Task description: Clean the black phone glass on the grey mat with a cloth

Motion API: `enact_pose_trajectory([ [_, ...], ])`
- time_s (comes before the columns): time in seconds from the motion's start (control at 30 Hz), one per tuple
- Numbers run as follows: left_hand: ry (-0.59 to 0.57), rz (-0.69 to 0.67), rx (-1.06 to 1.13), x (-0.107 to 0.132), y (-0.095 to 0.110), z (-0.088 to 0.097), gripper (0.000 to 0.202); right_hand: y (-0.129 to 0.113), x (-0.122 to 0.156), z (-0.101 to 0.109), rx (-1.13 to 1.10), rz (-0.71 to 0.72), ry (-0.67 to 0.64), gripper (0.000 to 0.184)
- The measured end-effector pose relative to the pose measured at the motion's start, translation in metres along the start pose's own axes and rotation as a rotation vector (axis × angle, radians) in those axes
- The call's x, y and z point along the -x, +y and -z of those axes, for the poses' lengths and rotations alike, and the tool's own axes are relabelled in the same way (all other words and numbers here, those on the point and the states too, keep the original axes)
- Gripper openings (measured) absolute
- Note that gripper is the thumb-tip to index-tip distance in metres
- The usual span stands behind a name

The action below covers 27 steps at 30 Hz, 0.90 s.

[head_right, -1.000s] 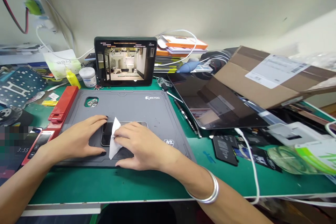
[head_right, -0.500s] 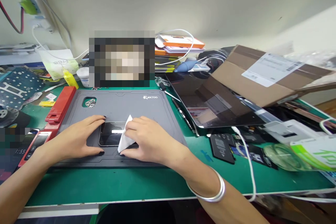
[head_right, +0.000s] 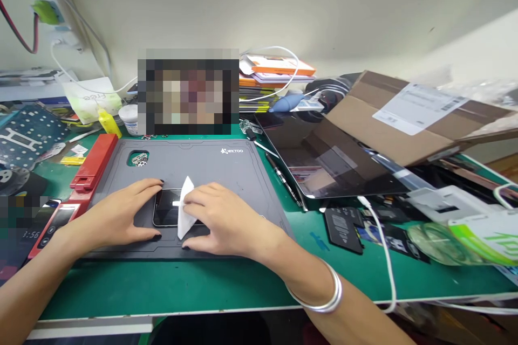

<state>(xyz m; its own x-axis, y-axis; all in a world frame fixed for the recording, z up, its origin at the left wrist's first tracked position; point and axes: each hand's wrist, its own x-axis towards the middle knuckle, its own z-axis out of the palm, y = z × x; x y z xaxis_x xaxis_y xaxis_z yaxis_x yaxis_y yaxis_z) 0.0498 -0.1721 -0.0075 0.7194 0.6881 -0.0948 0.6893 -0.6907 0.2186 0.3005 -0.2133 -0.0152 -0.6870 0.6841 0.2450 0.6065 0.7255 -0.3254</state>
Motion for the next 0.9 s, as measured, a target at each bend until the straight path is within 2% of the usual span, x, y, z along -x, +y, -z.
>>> enact_pose_trajectory([
  [0.13,0.027,-0.021,0.025,0.0,-0.001,-0.002,0.076,-0.006,-0.006,-0.01,-0.018,0.063,-0.049,0.054],
  [0.23,0.04,-0.041,0.048,0.0,0.0,-0.002,0.072,-0.011,-0.01,-0.017,-0.03,0.106,-0.079,0.062],
  [0.5,0.057,-0.034,0.068,0.0,0.003,0.0,0.058,-0.019,-0.014,-0.023,-0.022,0.122,-0.104,0.064],
  [0.7,0.069,-0.06,0.046,-0.001,0.0,-0.003,0.067,-0.018,-0.013,-0.023,0.019,0.095,-0.065,0.064],
  [0.9,0.065,-0.039,0.05,0.0,0.001,-0.003,0.065,-0.02,-0.013,-0.025,0.004,0.137,-0.062,0.071],
])
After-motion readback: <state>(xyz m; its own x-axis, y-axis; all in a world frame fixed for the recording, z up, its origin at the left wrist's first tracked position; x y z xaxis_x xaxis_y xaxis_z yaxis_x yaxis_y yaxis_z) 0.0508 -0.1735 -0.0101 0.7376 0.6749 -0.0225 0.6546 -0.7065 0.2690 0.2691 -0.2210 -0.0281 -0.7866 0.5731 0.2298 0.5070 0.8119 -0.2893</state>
